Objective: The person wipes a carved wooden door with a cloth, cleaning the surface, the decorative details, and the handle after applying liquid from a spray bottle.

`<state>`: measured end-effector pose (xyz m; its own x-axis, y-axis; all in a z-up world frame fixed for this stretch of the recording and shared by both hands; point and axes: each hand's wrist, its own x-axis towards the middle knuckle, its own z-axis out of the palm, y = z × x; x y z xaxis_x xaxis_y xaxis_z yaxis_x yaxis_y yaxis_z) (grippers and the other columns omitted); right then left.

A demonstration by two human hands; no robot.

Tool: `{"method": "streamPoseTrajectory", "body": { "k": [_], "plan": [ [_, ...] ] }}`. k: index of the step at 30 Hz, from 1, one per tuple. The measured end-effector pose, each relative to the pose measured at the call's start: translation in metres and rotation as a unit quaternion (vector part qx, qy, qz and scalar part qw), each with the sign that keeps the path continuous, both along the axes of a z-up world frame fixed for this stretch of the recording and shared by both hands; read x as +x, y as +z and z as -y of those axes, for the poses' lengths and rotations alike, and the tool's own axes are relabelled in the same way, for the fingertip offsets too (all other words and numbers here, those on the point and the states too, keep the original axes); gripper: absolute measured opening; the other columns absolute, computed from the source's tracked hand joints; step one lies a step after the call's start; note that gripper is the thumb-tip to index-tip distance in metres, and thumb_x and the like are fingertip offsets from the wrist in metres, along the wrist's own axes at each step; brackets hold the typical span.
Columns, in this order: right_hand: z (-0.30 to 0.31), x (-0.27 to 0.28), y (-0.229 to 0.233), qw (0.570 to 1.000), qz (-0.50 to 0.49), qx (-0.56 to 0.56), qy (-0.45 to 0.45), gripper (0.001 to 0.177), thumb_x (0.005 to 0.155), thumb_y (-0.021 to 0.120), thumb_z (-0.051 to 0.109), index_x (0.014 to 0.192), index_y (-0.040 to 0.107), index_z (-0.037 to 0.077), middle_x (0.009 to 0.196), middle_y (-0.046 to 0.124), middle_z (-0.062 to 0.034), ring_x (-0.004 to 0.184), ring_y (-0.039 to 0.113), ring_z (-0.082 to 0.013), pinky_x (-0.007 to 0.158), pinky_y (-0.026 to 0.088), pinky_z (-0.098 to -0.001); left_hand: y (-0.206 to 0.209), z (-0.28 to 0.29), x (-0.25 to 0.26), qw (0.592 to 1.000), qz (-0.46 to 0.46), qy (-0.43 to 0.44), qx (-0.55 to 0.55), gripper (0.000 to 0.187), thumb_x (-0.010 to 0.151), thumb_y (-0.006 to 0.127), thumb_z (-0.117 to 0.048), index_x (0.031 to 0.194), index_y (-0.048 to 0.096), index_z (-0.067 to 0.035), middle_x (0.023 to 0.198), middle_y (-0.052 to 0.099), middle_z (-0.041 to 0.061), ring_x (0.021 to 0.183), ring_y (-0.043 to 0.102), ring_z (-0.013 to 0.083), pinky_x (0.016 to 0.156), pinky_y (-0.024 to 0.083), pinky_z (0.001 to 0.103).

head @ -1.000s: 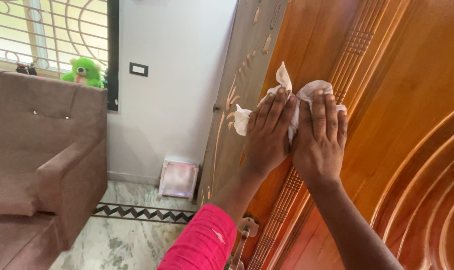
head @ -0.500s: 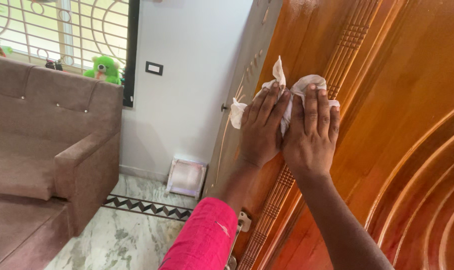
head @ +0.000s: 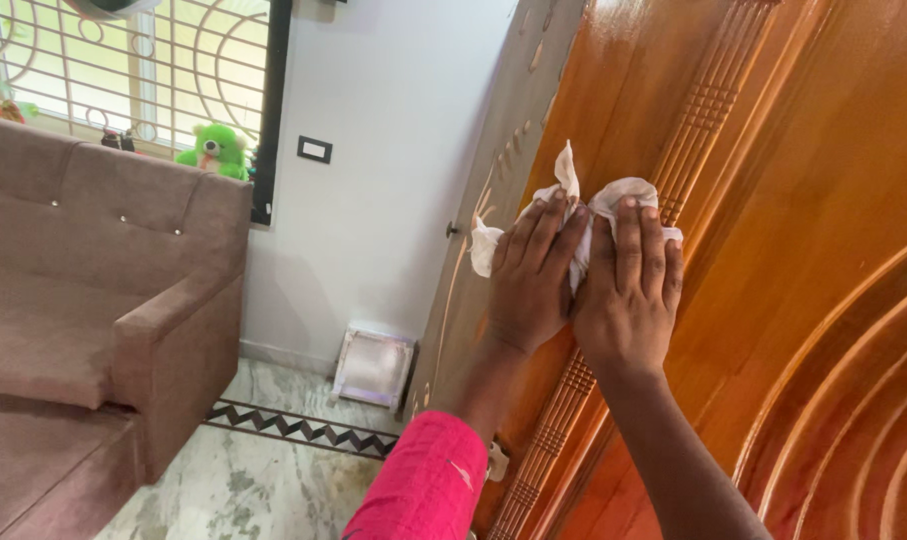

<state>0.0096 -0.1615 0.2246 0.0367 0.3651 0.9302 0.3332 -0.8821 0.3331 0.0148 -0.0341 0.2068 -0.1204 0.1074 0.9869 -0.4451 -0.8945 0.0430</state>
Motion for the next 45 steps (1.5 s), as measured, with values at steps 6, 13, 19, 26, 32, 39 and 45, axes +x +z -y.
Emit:
{"method": "streamPoseTrajectory", "body": {
  "k": [6, 13, 19, 26, 32, 39, 45],
  "plan": [
    [0.001, 0.000, 0.002, 1.000, -0.020, 0.004, 0.007, 0.050, 0.104, 0.051, 0.017, 0.153, 0.054, 0.008, 0.167, 0.038, -0.0122, 0.157, 0.031, -0.0318, 0.128, 0.023, -0.0536, 0.001, 0.001, 0.001, 1.000, 0.008, -0.002, -0.001, 0.045, 0.103, 0.055, -0.020, 0.148, 0.057, -0.014, 0.158, 0.050, 0.008, 0.145, 0.050, 0.0284, 0.120, 0.040, 0.045],
    [-0.002, -0.004, -0.002, 1.000, -0.013, 0.007, -0.015, 0.052, 0.103, 0.054, 0.017, 0.154, 0.054, 0.009, 0.167, 0.038, -0.0105, 0.157, 0.032, -0.0295, 0.128, 0.024, -0.0523, 0.002, -0.001, 0.001, 1.000, 0.017, -0.014, 0.006, 0.044, 0.104, 0.056, -0.021, 0.147, 0.059, -0.013, 0.158, 0.051, 0.009, 0.146, 0.049, 0.0284, 0.122, 0.039, 0.045],
    [-0.004, -0.004, -0.005, 1.000, -0.010, 0.016, -0.017, 0.053, 0.101, 0.056, 0.018, 0.153, 0.054, 0.009, 0.166, 0.039, -0.0091, 0.156, 0.032, -0.0294, 0.127, 0.024, -0.0521, -0.001, -0.002, -0.002, 1.000, 0.015, -0.022, 0.007, 0.044, 0.103, 0.056, -0.021, 0.146, 0.059, -0.014, 0.158, 0.051, 0.008, 0.146, 0.049, 0.0285, 0.122, 0.038, 0.046],
    [-0.005, -0.004, -0.018, 1.000, -0.009, 0.017, -0.021, 0.052, 0.103, 0.057, 0.016, 0.154, 0.054, 0.010, 0.166, 0.039, -0.0078, 0.157, 0.032, -0.0282, 0.128, 0.025, -0.0515, -0.013, -0.002, 0.003, 1.000, 0.015, -0.011, 0.002, 0.043, 0.103, 0.058, -0.021, 0.146, 0.060, -0.017, 0.155, 0.053, 0.006, 0.143, 0.051, 0.0266, 0.121, 0.039, 0.045],
    [-0.006, -0.012, -0.026, 1.000, -0.010, 0.012, -0.021, 0.052, 0.098, 0.058, 0.016, 0.150, 0.056, 0.011, 0.161, 0.044, -0.0060, 0.154, 0.035, -0.0272, 0.127, 0.026, -0.0511, -0.026, -0.004, -0.004, 1.000, 0.015, -0.016, -0.002, 0.040, 0.101, 0.062, -0.021, 0.140, 0.064, -0.017, 0.150, 0.056, 0.004, 0.140, 0.052, 0.0270, 0.118, 0.041, 0.046],
    [-0.006, -0.024, -0.049, 0.999, 0.036, -0.004, -0.027, 0.039, 0.099, 0.064, 0.019, 0.138, 0.065, 0.015, 0.150, 0.053, -0.0030, 0.146, 0.044, -0.0233, 0.123, 0.032, -0.0487, -0.058, -0.007, -0.007, 0.999, 0.007, -0.039, -0.005, 0.035, 0.096, 0.067, -0.019, 0.131, 0.065, -0.015, 0.145, 0.057, 0.004, 0.138, 0.051, 0.0277, 0.115, 0.040, 0.048],
    [-0.005, -0.029, -0.087, 0.998, 0.042, -0.030, -0.047, 0.031, 0.098, 0.066, 0.021, 0.128, 0.069, 0.020, 0.140, 0.057, -0.0008, 0.137, 0.049, -0.0209, 0.120, 0.032, -0.0490, -0.104, -0.019, -0.008, 0.997, -0.025, -0.063, 0.026, 0.026, 0.092, 0.067, -0.017, 0.118, 0.064, -0.015, 0.137, 0.057, 0.006, 0.131, 0.051, 0.0313, 0.110, 0.040, 0.049]
  ]
}}
